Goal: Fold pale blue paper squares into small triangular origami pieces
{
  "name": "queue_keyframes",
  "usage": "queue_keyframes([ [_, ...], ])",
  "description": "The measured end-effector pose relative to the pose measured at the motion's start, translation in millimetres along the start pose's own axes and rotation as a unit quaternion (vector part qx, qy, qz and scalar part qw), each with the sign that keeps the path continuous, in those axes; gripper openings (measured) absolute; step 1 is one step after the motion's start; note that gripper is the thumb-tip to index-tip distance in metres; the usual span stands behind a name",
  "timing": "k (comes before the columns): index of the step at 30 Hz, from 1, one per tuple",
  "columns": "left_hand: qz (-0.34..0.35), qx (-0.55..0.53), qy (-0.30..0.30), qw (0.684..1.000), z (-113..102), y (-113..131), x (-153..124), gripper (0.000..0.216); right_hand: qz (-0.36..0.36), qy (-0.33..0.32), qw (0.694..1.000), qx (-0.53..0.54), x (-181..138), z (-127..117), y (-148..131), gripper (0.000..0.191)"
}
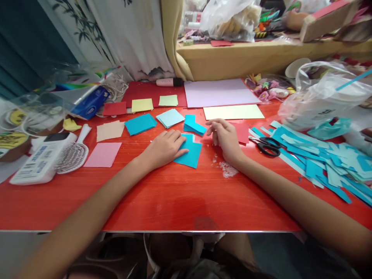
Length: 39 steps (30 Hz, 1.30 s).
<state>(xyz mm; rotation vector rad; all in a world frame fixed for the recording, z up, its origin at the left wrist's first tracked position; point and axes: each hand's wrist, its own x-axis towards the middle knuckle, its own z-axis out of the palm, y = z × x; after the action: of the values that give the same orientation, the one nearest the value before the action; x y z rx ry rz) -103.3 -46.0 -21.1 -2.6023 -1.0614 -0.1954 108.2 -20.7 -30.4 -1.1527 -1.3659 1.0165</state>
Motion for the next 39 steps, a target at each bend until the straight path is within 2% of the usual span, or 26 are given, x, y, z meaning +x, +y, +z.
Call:
queue_keyframes([
  [3, -0.009, -0.005, 0.009, 1.0, -0.2, 0.7, 0.6, 0.038, 0.016, -0.089, 0.994, -0.066, 1.1, 0.0, 2.5, 0.019],
  [7, -0.028, -0.035, 0.015, 0.999, -0.3, 0.5, 0.8, 0.041, 0.011, -0.075, 0.995, -0.062, -0.5, -0.4, 3.2, 0.031],
  [12, -0.021, -0.071, 0.017, 0.997, 0.2, 0.5, 0.6, 0.038, -0.059, -0.092, 0.988, -0.112, -7.7, 1.5, -6.0, 0.019],
  [15, -0.078, -0.147, 0.062, 0.984, -4.4, 3.7, 1.3, 0.031, -0.06, -0.115, 0.99, -0.054, -9.2, 2.8, -11.8, 0.023],
  [17, -0.176, -0.234, 0.112, 0.95, -10.4, 6.3, 1.6, 0.03, -0.01, -0.163, 0.987, -0.002, -9.4, 3.2, -14.6, 0.033],
  [20, -0.317, -0.365, 0.207, 0.851, -18.3, 8.1, 1.9, 0.032, 0.094, -0.273, 0.953, 0.096, -11.3, 4.0, -17.2, 0.047],
  [22, -0.371, -0.416, 0.242, 0.794, -19.5, 8.1, 2.3, 0.03, 0.127, -0.329, 0.924, 0.146, -14.1, 5.4, -17.6, 0.044],
  [24, -0.393, -0.421, 0.256, 0.776, -17.5, 8.0, 2.5, 0.025, 0.13, -0.347, 0.913, 0.171, -17.3, 8.0, -16.5, 0.035],
  [26, -0.378, -0.377, 0.273, 0.8, -14.4, 8.4, 2.0, 0.019, 0.127, -0.329, 0.916, 0.192, -19.8, 11.6, -14.3, 0.027],
  [28, -0.324, -0.303, 0.286, 0.849, -11.8, 8.8, 0.2, 0.014, 0.129, -0.29, 0.922, 0.219, -21.2, 15.0, -12.1, 0.022],
  [30, -0.235, -0.215, 0.278, 0.906, -10.0, 8.9, -2.7, 0.01, 0.134, -0.25, 0.927, 0.245, -21.8, 17.5, -10.8, 0.02],
  [32, -0.125, -0.123, 0.26, 0.95, -8.6, 9.1, -5.4, 0.008, 0.135, -0.226, 0.927, 0.265, -22.4, 18.8, -10.6, 0.02],
  [34, -0.026, -0.058, 0.243, 0.968, -7.5, 10.5, -7.0, 0.007, 0.134, -0.217, 0.924, 0.284, -23.1, 19.3, -11.0, 0.02],
  [36, 0.03, -0.035, 0.235, 0.971, -6.6, 13.0, -7.0, 0.007, 0.136, -0.217, 0.918, 0.302, -23.3, 19.6, -11.1, 0.021],
  [39, 0.031, -0.052, 0.233, 0.971, -6.0, 16.2, -5.2, 0.007, 0.152, -0.219, 0.905, 0.33, -21.7, 19.7, -10.1, 0.026],
])
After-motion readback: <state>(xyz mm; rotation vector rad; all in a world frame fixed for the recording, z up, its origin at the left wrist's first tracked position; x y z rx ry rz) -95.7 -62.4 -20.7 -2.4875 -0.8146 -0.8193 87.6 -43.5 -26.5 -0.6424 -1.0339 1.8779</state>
